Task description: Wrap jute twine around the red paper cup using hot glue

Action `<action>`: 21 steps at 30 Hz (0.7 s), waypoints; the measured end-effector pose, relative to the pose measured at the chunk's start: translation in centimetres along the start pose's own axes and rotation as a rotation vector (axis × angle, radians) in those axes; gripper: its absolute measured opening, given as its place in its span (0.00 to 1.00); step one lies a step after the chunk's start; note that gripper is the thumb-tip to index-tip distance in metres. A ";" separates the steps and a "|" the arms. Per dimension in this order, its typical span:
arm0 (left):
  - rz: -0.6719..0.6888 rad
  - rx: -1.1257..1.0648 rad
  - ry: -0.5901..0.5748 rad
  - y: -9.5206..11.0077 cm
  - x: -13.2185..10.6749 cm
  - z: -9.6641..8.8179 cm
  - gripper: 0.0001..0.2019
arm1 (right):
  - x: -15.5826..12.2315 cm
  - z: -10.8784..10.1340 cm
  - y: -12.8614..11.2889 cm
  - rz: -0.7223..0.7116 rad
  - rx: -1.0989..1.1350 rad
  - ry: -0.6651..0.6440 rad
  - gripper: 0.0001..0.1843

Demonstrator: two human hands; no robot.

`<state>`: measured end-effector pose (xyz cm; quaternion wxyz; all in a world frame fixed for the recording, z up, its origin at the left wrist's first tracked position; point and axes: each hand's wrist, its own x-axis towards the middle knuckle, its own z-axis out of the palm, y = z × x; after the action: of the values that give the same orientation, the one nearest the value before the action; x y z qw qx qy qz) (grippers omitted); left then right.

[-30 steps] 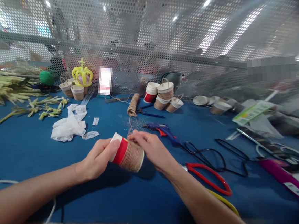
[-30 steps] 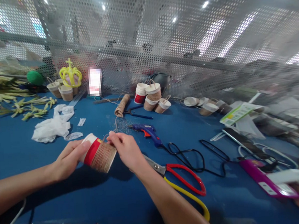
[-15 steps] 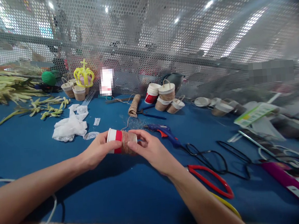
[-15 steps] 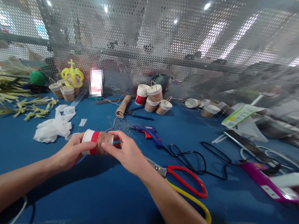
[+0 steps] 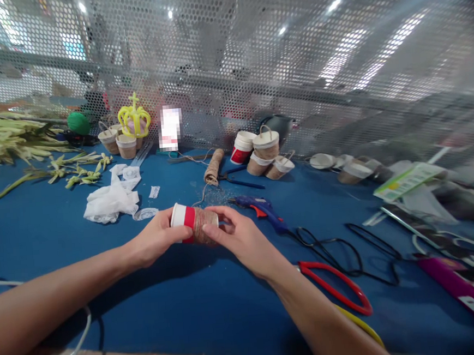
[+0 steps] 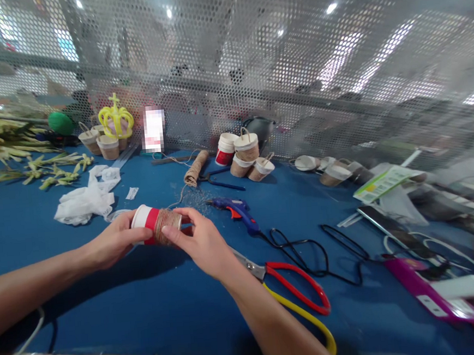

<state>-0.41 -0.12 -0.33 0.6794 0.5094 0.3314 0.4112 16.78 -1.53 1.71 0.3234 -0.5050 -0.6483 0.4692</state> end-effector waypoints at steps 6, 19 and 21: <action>-0.002 0.021 -0.013 -0.1 0.0 0.1 0.11 | 0.0 0.0 0.0 -0.002 -0.016 0.012 0.22; -0.036 0.066 0.010 0.4 -0.1 0.4 0.16 | -0.1 0.0 -0.2 -0.011 -0.037 0.018 0.21; -0.035 0.074 0.001 0.4 -0.1 0.4 0.15 | -0.1 -0.1 -0.1 -0.008 -0.037 0.010 0.22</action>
<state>-0.20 -0.29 0.17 0.6672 0.5282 0.3555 0.3867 16.82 -1.62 1.83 0.3190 -0.5106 -0.6573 0.4533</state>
